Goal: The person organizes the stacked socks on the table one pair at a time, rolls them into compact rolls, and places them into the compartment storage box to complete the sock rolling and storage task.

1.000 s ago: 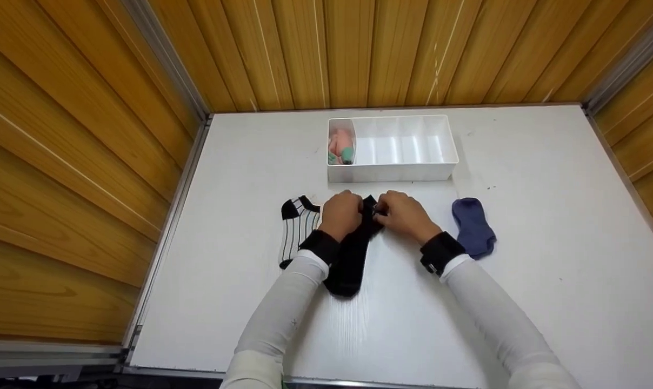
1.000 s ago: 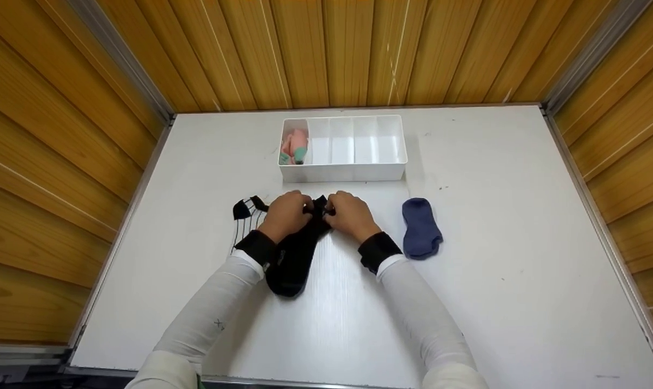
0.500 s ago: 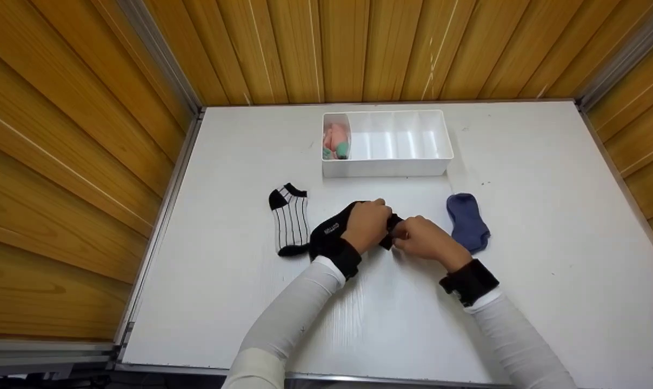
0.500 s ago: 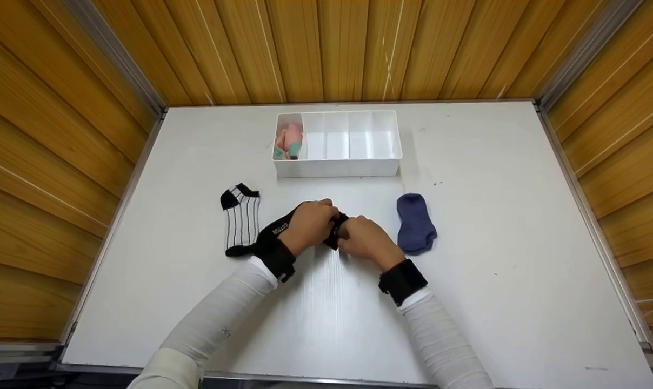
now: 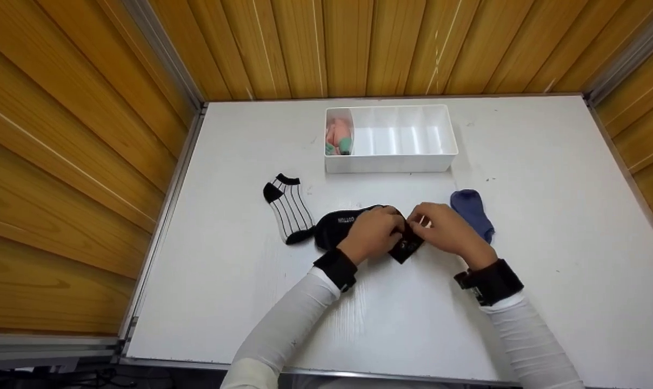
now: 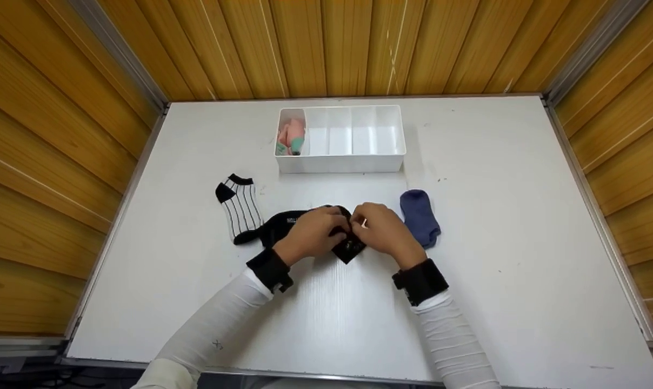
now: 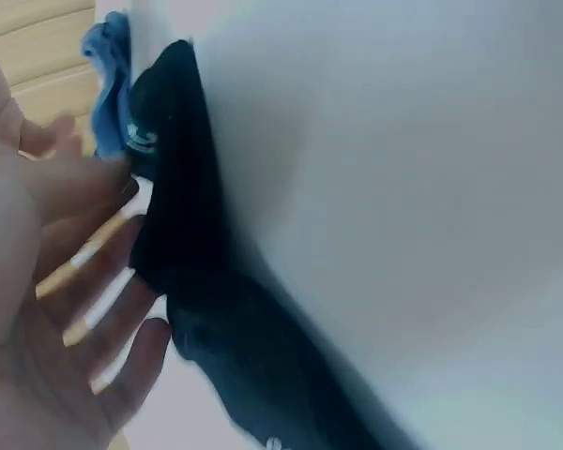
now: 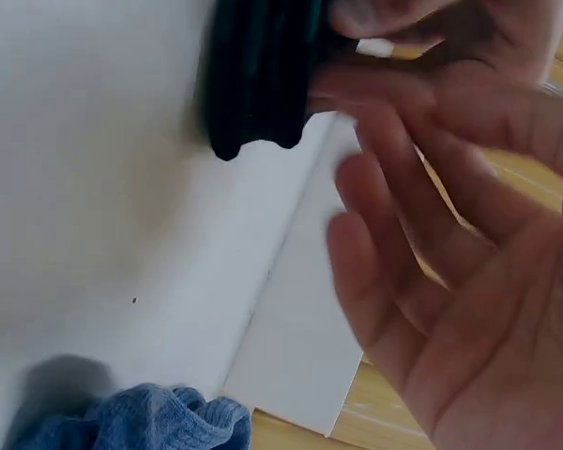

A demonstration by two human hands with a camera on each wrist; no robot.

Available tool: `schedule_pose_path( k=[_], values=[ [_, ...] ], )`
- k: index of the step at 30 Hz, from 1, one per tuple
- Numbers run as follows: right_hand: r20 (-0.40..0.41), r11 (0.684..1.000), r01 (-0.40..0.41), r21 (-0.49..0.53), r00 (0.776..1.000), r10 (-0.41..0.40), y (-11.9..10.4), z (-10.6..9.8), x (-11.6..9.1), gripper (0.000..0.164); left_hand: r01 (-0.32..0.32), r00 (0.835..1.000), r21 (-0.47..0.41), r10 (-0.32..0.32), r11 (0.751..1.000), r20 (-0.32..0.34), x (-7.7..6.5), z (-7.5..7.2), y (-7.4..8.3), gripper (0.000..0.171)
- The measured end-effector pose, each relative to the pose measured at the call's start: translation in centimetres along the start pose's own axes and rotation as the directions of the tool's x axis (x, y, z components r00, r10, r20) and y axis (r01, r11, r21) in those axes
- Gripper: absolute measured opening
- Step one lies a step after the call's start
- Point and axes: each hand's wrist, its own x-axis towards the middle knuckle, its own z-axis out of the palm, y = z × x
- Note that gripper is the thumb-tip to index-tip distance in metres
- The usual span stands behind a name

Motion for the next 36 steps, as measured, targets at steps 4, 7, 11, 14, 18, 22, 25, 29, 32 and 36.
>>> schedule_pose_path(
  k=[4,7,11,14,18,22,25,29,32,36],
  values=[
    [0.007,0.992,0.104,-0.065,0.995,-0.104,-0.2,1.4,0.1,0.026,0.19,0.982,-0.01,-0.19,0.982,0.024,-1.6,-0.9,-0.7,0.014],
    [0.063,0.979,0.15,-0.137,0.988,-0.143,-0.1,2.8,-0.3,0.033,0.238,0.969,0.018,-0.239,0.971,0.059,-2.3,-1.0,-0.6,0.02],
    [0.095,0.975,0.112,-0.191,0.991,-0.095,-0.3,3.5,-1.6,0.033,0.194,0.98,0.056,-0.196,0.979,0.042,-2.1,-0.3,0.1,0.022],
    [0.115,0.976,0.094,-0.197,0.991,-0.072,-1.3,3.6,-2.8,0.033,0.131,0.991,0.086,-0.133,0.988,0.023,-1.8,0.1,0.6,0.02],
    [0.161,0.984,0.104,-0.147,0.984,-0.08,-2.6,4.0,-4.1,0.03,0.06,0.998,0.113,-0.064,0.992,0.025,-1.5,0.3,0.9,0.018],
    [0.172,0.986,0.093,-0.142,0.983,-0.068,-3.0,4.8,-5.3,0.029,0.024,0.999,0.096,-0.029,0.995,0.045,-1.5,0.6,1.0,0.018],
    [0.122,0.982,0.074,-0.173,0.991,-0.053,-3.2,5.2,-6.0,0.04,-0.002,0.999,0.042,0.0,0.999,0.044,-1.9,0.7,0.8,0.018],
    [0.043,0.967,0.068,-0.247,0.997,-0.059,-3.2,5.9,-6.5,0.048,-0.034,0.999,-0.033,0.034,0.999,0.001,-3.3,0.7,0.6,0.015],
    [0.013,0.944,0.083,-0.32,0.996,-0.083,-3.1,6.3,-6.8,0.046,-0.067,0.997,-0.033,0.066,0.997,-0.035,-5.0,0.6,0.8,0.017],
    [-0.008,0.923,0.113,-0.368,0.992,-0.125,-2.8,6.5,-7.0,0.031,-0.092,0.995,-0.004,0.092,0.996,-0.029,-6.8,0.6,1.2,0.03]
  ],
)
